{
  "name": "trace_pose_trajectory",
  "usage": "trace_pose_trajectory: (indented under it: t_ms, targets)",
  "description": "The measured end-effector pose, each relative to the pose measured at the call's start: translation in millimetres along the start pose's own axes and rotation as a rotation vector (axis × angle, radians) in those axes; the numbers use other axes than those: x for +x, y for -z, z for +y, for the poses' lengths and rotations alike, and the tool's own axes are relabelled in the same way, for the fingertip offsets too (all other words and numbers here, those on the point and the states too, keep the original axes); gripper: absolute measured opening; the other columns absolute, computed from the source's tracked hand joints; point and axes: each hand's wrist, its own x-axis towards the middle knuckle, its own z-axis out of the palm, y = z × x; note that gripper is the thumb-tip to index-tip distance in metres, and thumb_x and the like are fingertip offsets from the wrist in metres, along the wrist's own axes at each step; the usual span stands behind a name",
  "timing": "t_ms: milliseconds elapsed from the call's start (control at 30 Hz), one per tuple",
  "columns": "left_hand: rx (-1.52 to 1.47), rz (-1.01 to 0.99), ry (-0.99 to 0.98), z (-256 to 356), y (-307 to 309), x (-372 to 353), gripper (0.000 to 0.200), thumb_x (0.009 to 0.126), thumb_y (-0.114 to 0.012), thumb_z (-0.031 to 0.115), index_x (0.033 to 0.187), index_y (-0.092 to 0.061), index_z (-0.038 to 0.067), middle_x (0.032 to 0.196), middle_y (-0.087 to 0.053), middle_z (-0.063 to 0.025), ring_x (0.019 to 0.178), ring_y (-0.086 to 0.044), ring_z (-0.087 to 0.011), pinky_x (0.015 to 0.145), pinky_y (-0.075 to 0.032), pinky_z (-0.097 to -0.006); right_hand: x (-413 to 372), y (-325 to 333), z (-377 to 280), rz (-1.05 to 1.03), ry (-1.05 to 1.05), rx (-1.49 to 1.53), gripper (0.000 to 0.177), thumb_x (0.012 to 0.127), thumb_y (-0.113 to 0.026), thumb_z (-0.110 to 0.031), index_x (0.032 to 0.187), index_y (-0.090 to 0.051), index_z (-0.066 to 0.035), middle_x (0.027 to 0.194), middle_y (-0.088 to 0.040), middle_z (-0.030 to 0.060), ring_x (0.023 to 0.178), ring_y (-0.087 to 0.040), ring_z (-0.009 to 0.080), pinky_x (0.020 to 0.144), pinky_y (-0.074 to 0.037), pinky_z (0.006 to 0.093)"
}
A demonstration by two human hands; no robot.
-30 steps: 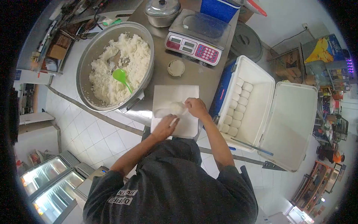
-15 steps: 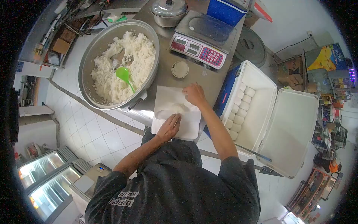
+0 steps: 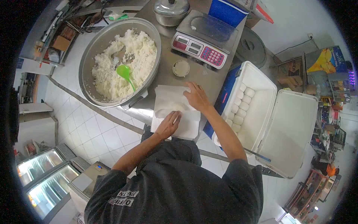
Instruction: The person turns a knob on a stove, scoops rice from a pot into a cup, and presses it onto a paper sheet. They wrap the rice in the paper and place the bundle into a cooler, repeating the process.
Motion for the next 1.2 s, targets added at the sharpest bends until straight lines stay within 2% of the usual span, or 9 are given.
trace_pose_trajectory:
  t_ms: [133, 233, 333, 600, 733, 833, 933, 1133, 1200]
  targets:
    - [-0.009, 0.013, -0.020, -4.8, 6.0, 3.0, 0.045, 0.079, -0.056, 0.004, 0.122, -0.052, -0.009, 0.129, -0.049, -0.0241, 0.123, -0.047, -0.0397, 0.103, -0.045, -0.0439, -36.0, 6.7, -24.1, -0.159, -0.007, 0.156, 0.017, 0.085, -0.057, -0.011, 0.094, -0.066, -0.001, 0.105, -0.063, 0.0131, 0.103, -0.060, 0.0287, 0.088, -0.049, 0.0391]
    - [-0.041, 0.007, -0.032, -7.8, 5.6, 3.5, 0.044, 0.079, -0.055, 0.002, 0.121, -0.052, -0.008, 0.127, -0.050, -0.0222, 0.121, -0.049, -0.0387, 0.101, -0.046, -0.0424, -69.9, 1.3, -44.3, -0.263, 0.176, 0.008, 0.021, 0.082, -0.058, -0.011, 0.097, -0.065, 0.004, 0.108, -0.063, 0.0132, 0.103, -0.060, 0.0260, 0.090, -0.049, 0.0383]
    - [-0.043, -0.176, -0.003, -10.0, 10.6, 2.9, 0.041, 0.082, -0.054, 0.010, 0.120, -0.054, -0.006, 0.126, -0.051, -0.0197, 0.124, -0.048, -0.0354, 0.104, -0.044, -0.0406, -89.0, -9.8, -57.3, -0.213, 0.176, -0.066, 0.023, 0.081, -0.059, -0.010, 0.098, -0.066, 0.005, 0.111, -0.063, 0.0129, 0.103, -0.060, 0.0257, 0.092, -0.048, 0.0380]
    - [0.059, -0.054, -0.186, -2.4, 52.2, 5.5, 0.036, 0.085, -0.053, 0.011, 0.117, -0.056, -0.004, 0.123, -0.053, -0.0184, 0.119, -0.051, -0.0352, 0.099, -0.045, -0.0414, -97.3, -22.7, -85.1, -0.058, -0.053, -0.128, 0.021, 0.087, -0.060, -0.011, 0.098, -0.065, 0.005, 0.121, -0.058, 0.0133, 0.113, -0.055, 0.0279, 0.098, -0.042, 0.0490]
    - [-0.006, -0.032, -0.286, -25.5, 31.8, 27.7, 0.043, 0.077, -0.064, 0.009, 0.116, -0.053, -0.006, 0.118, -0.054, -0.0219, 0.112, -0.054, -0.0395, 0.096, -0.046, -0.0467, -107.7, -44.3, -85.8, -0.031, -0.197, -0.022, 0.018, 0.087, -0.060, -0.009, 0.099, -0.063, 0.003, 0.115, -0.058, 0.0142, 0.112, -0.055, 0.0300, 0.096, -0.044, 0.0460]
    - [-0.200, -0.058, -0.092, -49.1, 21.6, 21.1, 0.047, 0.077, -0.070, 0.010, 0.116, -0.048, -0.005, 0.115, -0.053, -0.0244, 0.110, -0.052, -0.0422, 0.096, -0.046, -0.0452, -113.0, -52.5, -86.0, -0.001, -0.364, 0.177, 0.016, 0.082, -0.063, -0.004, 0.096, -0.063, 0.003, 0.109, -0.058, 0.0151, 0.110, -0.056, 0.0314, 0.089, -0.048, 0.0433]
    - [-0.186, -0.124, -0.038, -57.5, 29.0, 11.6, 0.038, 0.081, -0.065, 0.009, 0.113, -0.051, -0.005, 0.117, -0.053, -0.0223, 0.111, -0.051, -0.0407, 0.098, -0.044, -0.0450, -110.4, -41.2, -98.9, 0.091, -0.563, 0.357, 0.016, 0.085, -0.058, -0.004, 0.101, -0.059, 0.000, 0.106, -0.057, 0.0153, 0.107, -0.055, 0.0336, 0.089, -0.050, 0.0421]
    - [-0.145, -0.237, -0.059, -86.2, 8.9, 9.9, 0.028, 0.079, -0.065, 0.008, 0.106, -0.062, 0.003, 0.108, -0.058, -0.0183, 0.107, -0.054, -0.0373, 0.095, -0.047, -0.0437, -125.5, -52.3, -75.7, -0.116, -0.416, 0.038, 0.031, 0.078, -0.066, -0.012, 0.106, -0.062, -0.001, 0.106, -0.061, 0.0150, 0.108, -0.058, 0.0342, 0.089, -0.051, 0.0415]
    - [-0.179, -0.254, -0.011, -85.1, 14.2, 22.7, 0.023, 0.080, -0.065, 0.008, 0.103, -0.063, 0.004, 0.103, -0.061, -0.0176, 0.104, -0.057, -0.0377, 0.092, -0.048, -0.0443, -116.0, -53.5, -63.3, -0.295, -0.632, 0.115, 0.034, 0.076, -0.072, -0.020, 0.105, -0.065, -0.002, 0.100, -0.067, 0.0145, 0.108, -0.059, 0.0335, 0.090, -0.050, 0.0415]
